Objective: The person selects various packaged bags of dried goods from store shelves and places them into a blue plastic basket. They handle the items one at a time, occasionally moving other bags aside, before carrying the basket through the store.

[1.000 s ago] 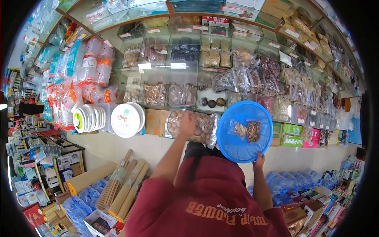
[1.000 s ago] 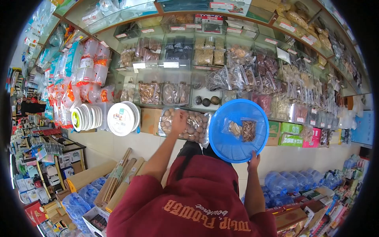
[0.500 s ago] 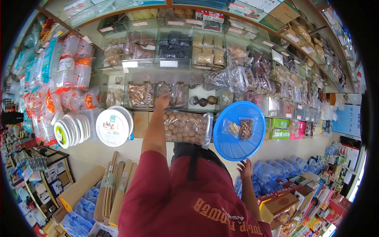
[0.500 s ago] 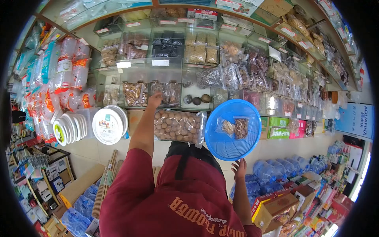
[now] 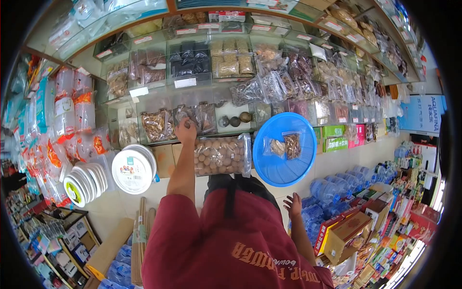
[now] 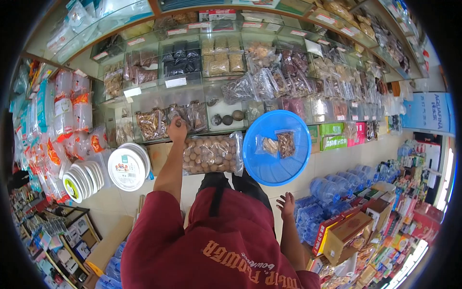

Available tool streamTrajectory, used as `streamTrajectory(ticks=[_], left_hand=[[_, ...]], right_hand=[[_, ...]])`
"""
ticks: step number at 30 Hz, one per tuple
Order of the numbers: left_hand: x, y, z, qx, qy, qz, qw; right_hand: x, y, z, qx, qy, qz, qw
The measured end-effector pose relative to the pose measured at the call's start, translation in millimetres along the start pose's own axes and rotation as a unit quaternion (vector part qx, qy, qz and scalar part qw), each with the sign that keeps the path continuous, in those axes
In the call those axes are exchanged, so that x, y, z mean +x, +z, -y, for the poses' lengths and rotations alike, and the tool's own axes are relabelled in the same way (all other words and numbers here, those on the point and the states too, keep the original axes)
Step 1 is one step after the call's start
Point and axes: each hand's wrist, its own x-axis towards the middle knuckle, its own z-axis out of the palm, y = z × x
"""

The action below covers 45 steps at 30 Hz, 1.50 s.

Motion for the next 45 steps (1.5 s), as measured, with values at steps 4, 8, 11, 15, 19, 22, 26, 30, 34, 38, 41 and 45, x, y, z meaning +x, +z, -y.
streamTrajectory(ticks=[4,8,11,15,19,22,26,30,34,38,41,45], left_hand=[[-20.2,-21.2,-22.2,-0.132,0.1,-0.089,0.982],[-69.7,-44.0,-58.7,-0.223,0.061,-0.05,0.972],[-111.6,-29.9,-43.9,-0.27,0.111,0.011,0.956],[-194.3,-40.1,-87.3,-0.252,0.223,0.096,0.937],[-266.4,-26.3,-148.3,-0.203,0.254,0.154,0.933],[-297.3,-3.1,-192.1,-0.107,0.323,0.154,0.928],[-316.6,35.6,-194.3,0.112,0.307,0.256,0.91],[-331.9,38.0,-199.2,0.13,0.323,0.373,0.86],[-358.8,32.6,-164.4,0.137,0.26,0.376,0.879],[-388.9,16.4,-132.9,0.094,0.273,0.347,0.893],[-408.9,10.9,-119.8,0.076,0.28,0.292,0.911],[-416.7,-0.9,-106.7,0.026,0.225,0.272,0.935]], right_hand=[[7.1,-2.6,2.4,0.005,-0.013,-0.007,1.0],[27.2,-10.9,11.0,0.014,0.0,0.002,1.0],[42.9,-14.6,32.8,0.026,-0.003,0.004,1.0],[78.9,-26.1,60.0,0.001,-0.029,0.054,0.998],[102.0,-40.3,89.5,-0.018,-0.059,0.105,0.993],[112.4,-51.3,102.0,-0.005,-0.073,0.133,0.988],[120.1,-71.9,98.7,0.025,-0.068,0.165,0.984],[130.4,-93.0,88.5,-0.001,-0.049,0.195,0.98],[138.1,-100.4,87.9,-0.013,-0.019,0.212,0.977],[146.7,-92.4,89.7,-0.02,-0.046,0.239,0.97],[148.1,-72.7,102.9,-0.031,-0.082,0.262,0.961],[143.8,-37.2,122.4,-0.043,-0.074,0.305,0.948]])
